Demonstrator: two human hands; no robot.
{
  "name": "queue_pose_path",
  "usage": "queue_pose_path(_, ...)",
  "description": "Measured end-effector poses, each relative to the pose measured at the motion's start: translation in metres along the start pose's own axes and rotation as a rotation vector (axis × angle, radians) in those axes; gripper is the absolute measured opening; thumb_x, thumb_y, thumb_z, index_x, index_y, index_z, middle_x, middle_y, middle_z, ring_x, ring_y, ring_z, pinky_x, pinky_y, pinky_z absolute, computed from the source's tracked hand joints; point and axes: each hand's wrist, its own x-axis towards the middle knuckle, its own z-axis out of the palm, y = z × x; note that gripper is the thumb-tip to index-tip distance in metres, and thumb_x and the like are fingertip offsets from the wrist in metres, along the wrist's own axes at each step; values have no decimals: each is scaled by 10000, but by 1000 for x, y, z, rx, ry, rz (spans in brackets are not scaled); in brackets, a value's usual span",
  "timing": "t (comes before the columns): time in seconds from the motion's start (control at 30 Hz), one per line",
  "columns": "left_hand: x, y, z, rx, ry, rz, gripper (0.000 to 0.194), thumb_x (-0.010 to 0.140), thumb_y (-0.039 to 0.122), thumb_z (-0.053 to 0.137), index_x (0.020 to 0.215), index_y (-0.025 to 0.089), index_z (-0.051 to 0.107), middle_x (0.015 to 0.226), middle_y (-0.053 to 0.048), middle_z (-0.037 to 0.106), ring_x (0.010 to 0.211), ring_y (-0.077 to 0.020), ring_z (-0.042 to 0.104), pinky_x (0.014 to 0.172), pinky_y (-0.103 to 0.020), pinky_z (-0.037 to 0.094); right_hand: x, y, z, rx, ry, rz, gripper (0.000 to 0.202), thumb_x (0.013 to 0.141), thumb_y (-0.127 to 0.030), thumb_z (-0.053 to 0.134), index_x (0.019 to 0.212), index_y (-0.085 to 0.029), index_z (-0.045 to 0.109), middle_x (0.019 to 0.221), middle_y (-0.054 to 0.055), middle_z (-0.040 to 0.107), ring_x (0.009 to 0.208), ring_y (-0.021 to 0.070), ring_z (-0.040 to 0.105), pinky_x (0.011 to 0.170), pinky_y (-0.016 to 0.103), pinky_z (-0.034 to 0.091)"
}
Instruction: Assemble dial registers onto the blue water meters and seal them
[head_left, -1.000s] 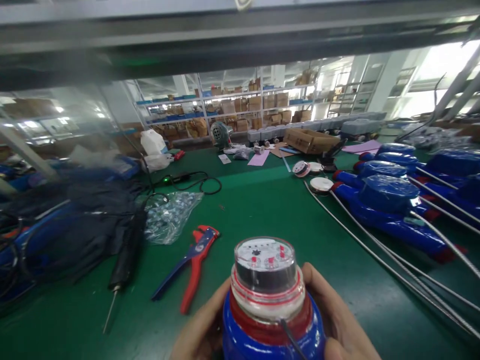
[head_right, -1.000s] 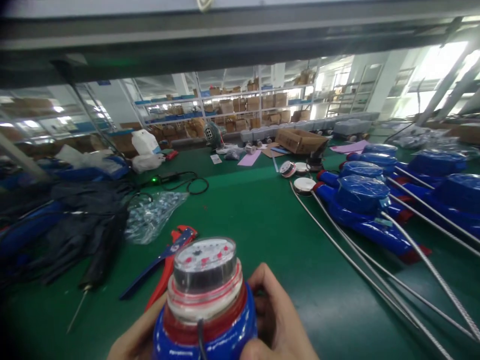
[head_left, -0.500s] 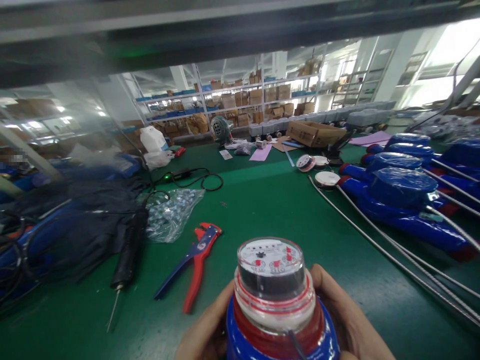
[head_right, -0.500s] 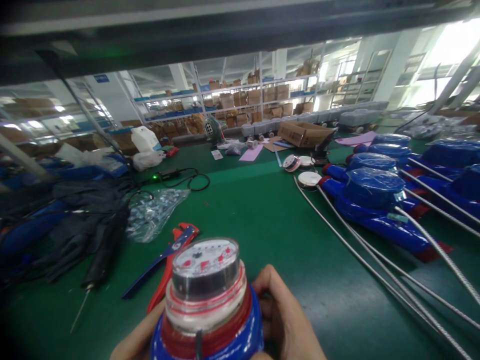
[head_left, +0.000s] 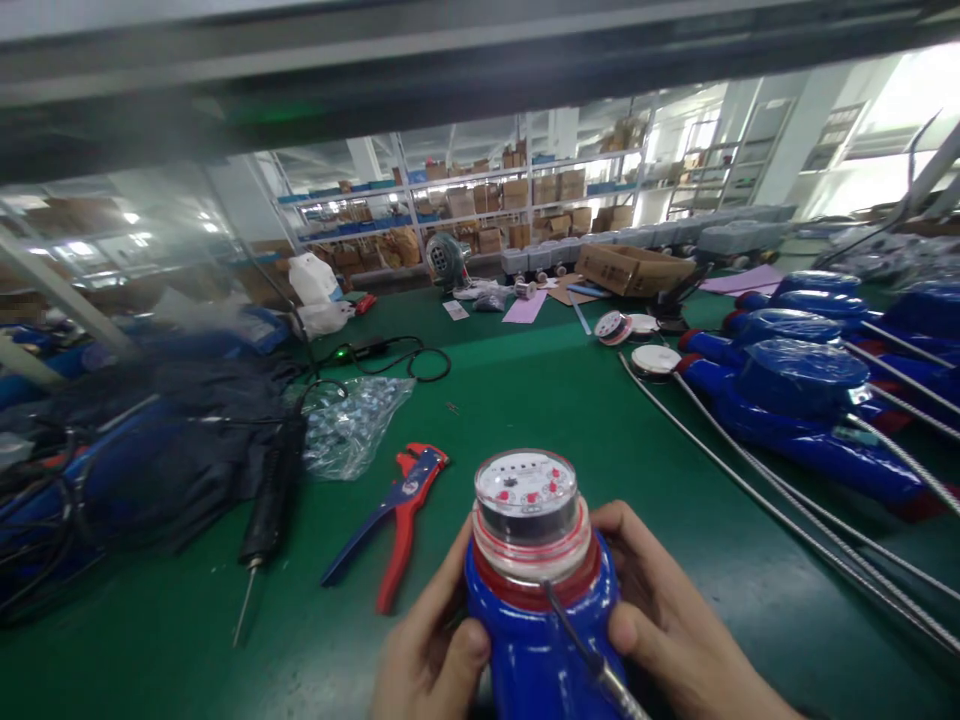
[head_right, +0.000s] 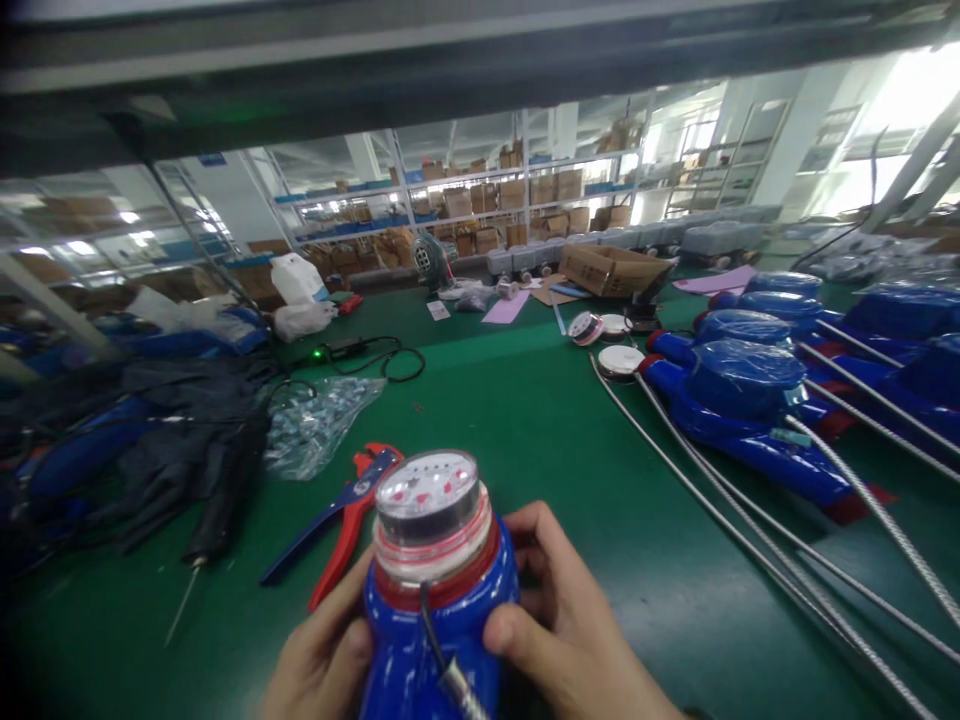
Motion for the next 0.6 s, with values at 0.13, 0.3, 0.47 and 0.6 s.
queue_pose_path(0.13, 7, -11, 4, -16, -42, 21, 586, 827, 459, 622, 1356, 247, 484, 1384, -70, 496, 1309, -278, 416, 1079, -402, 378, 11, 6, -8, -109, 18, -64, 581, 736, -552, 703, 1157, -233, 460, 1156, 97, 563, 1015, 240, 574, 838, 368, 498)
queue_pose_path(0.3, 14, -23, 4, -88, -113, 23, 617, 872, 413, 573, 1427, 250, 358, 1464, -50, 394, 1366, -218, 326, 1130, -370, 300, 22, 13, -22, -202, -58, -74, 537, 829, -430, 652, 1262, -219, 415, 1263, 103, 529, 1122, 233, 539, 999, 412, 427)
queue_pose_path(0.47, 15, -24, 3, -99, -122, 53, 633, 876, 385, 567, 1440, 208, 339, 1495, -77, 350, 1368, -216, 333, 1151, -362, 276, 24, 7, -26, -363, -119, -97, 545, 841, -382, 645, 1289, -206, 390, 1350, 115, 476, 1214, 230, 493, 1069, 404, 377)
queue_pose_path(0.6, 15, -23, 7, -99, -67, 112, 628, 872, 390, 561, 1410, 136, 361, 1467, -123, 391, 1346, -233, 372, 1151, -372, 282, 25, 2, -24, -526, -104, -110, 516, 852, -449, 597, 1268, -201, 417, 1342, 119, 495, 1200, 245, 510, 1062, 416, 390)
